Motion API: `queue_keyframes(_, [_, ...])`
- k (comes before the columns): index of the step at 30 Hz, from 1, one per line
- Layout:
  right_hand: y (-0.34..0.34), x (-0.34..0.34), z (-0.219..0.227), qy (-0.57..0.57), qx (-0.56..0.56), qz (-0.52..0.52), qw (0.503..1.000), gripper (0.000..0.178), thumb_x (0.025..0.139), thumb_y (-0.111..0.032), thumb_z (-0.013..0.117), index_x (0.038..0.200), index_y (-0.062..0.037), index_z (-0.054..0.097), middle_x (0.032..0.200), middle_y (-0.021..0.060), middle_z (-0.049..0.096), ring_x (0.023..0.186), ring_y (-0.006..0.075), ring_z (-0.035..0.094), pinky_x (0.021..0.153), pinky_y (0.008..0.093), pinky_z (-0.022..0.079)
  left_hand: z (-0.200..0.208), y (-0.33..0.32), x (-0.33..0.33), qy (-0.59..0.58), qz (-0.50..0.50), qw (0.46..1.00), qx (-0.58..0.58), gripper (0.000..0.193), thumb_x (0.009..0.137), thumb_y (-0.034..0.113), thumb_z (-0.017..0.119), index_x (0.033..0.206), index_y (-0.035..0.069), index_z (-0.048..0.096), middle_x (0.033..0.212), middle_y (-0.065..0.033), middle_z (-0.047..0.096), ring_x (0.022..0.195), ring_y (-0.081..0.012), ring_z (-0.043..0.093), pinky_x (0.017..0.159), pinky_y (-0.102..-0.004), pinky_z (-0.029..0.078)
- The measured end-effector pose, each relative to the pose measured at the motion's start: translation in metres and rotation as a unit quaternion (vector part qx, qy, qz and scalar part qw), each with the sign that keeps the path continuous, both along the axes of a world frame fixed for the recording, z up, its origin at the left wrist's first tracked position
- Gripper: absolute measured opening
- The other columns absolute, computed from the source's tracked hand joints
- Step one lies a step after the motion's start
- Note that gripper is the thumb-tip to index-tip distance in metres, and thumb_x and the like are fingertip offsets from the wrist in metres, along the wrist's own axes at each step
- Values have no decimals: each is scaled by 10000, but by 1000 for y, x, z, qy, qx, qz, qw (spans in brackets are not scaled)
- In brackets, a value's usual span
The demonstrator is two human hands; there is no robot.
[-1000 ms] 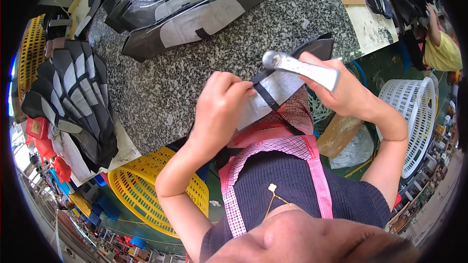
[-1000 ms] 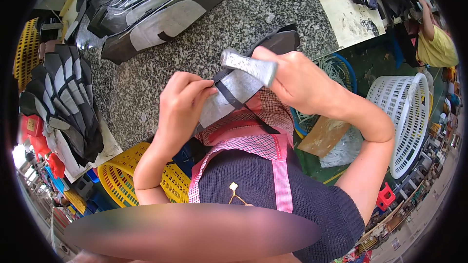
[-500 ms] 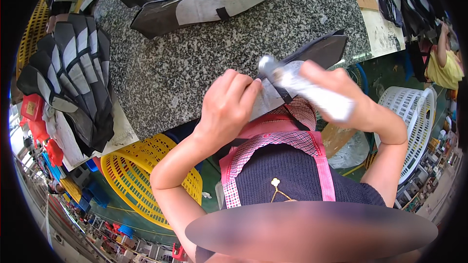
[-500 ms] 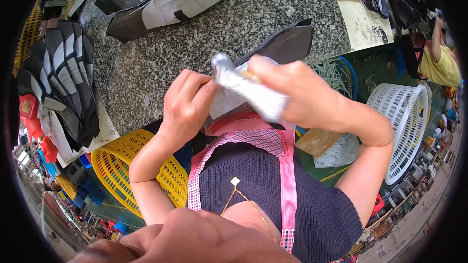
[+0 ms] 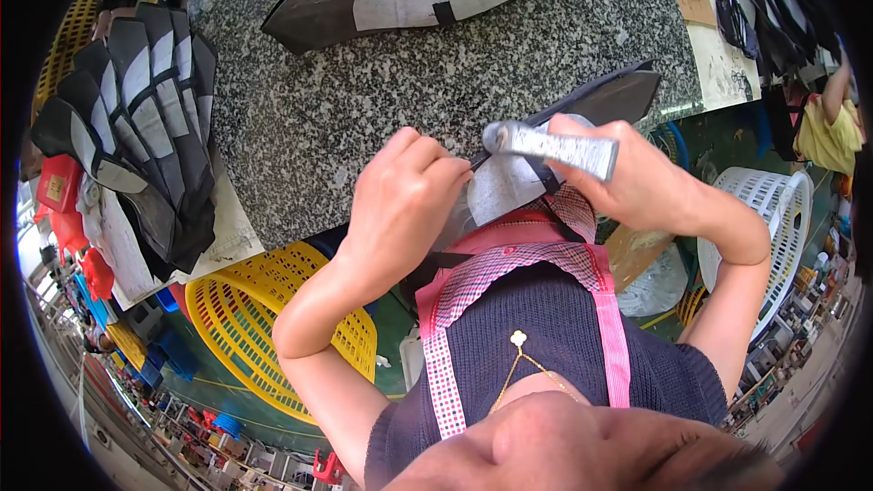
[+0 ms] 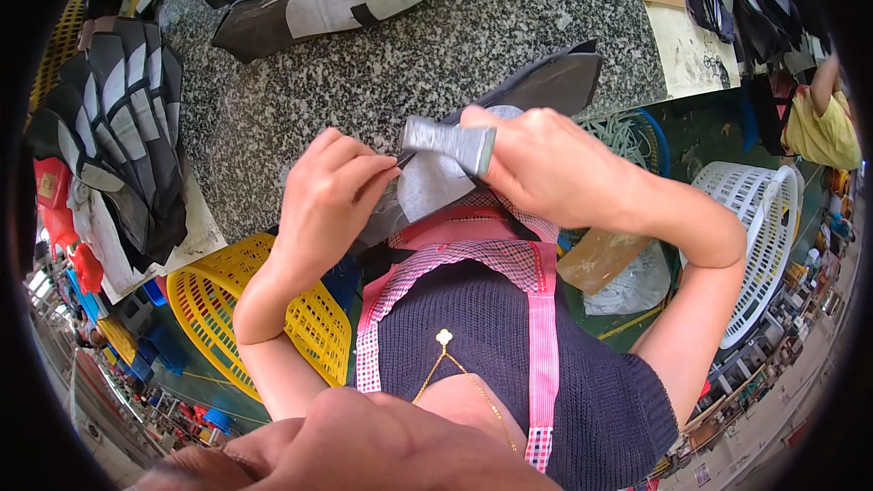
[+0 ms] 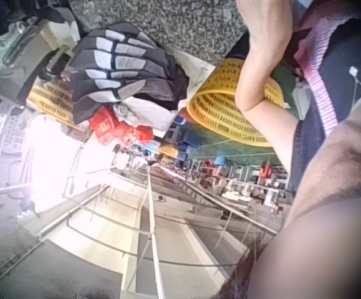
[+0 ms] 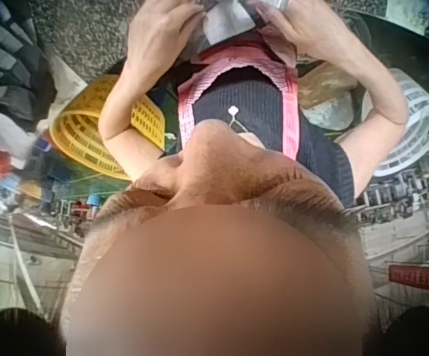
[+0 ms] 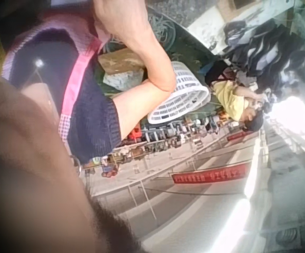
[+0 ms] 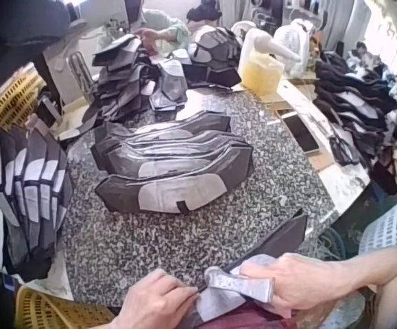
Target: Hammering shoe upper components to flatten or bond them during the manufacturing process.
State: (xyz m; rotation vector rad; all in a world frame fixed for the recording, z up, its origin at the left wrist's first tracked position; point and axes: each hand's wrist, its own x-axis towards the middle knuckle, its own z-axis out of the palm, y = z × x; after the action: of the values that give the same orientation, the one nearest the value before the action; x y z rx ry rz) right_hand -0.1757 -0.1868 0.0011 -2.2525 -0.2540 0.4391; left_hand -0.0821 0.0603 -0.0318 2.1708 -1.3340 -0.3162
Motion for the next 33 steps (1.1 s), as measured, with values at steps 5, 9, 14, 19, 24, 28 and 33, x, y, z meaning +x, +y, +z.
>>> queue_keyframes(5, [6, 6, 17, -81, 64, -9, 995, 218, 951, -157, 598, 1028, 8, 477, 726, 213, 620, 698, 417, 655, 558, 494, 511, -3, 4, -10, -98, -26, 995, -8, 262, 716, 43, 664, 967, -29, 671, 862, -85, 568, 816, -233, 576, 681, -344, 515])
queue_keyframes(9, [-3, -1, 0, -29, -48, 52, 997, 162, 955, -104, 577, 1034, 16, 502, 703, 188, 604, 666, 402, 652, 550, 438, 512, -13, 1, -5, -83, -44, 995, -43, 272, 705, 41, 656, 968, -29, 668, 860, -85, 562, 825, -234, 577, 674, -322, 519])
queue_keyframes(14, [-22, -10, 29, -90, 15, -175, 980, 174, 897, -4, 580, 1068, 17, 558, 762, 177, 586, 718, 382, 678, 590, 367, 505, -23, -41, -9, -88, -14, 991, -99, 233, 726, -7, 711, 957, -9, 679, 862, -93, 607, 804, -254, 600, 638, -345, 526])
queue_keyframes(19, [-34, -27, 3, -7, -75, -117, 990, 314, 810, 15, 583, 1115, 19, 507, 821, 249, 618, 766, 475, 618, 634, 491, 502, -10, -70, 9, -4, 26, 997, -67, 126, 745, 111, 783, 841, 43, 738, 826, -70, 644, 844, -263, 572, 741, -363, 502])
queue_keyframes(24, [-37, -14, 15, -81, -26, -123, 989, 191, 889, -75, 594, 1027, 10, 494, 799, 234, 604, 761, 459, 626, 611, 495, 486, -8, -58, 3, -38, -9, 998, -53, 158, 728, 101, 767, 862, 26, 731, 816, -63, 624, 831, -255, 558, 729, -353, 490])
queue_keyframes(28, [-34, -24, 4, -78, 0, -107, 991, 188, 924, -115, 597, 1011, 15, 493, 784, 238, 615, 756, 459, 627, 612, 488, 497, -7, -60, -5, -161, -60, 984, -55, 153, 780, 63, 672, 905, -21, 700, 825, -59, 557, 890, -226, 537, 700, -336, 452])
queue_keyframes(33, [-39, -13, 11, -34, 4, -98, 995, 266, 911, -107, 601, 1111, 9, 470, 779, 234, 629, 758, 450, 638, 618, 506, 497, -14, -54, -8, -204, -67, 976, -43, 178, 782, 72, 674, 931, -22, 700, 829, -50, 546, 883, -217, 540, 698, -330, 446])
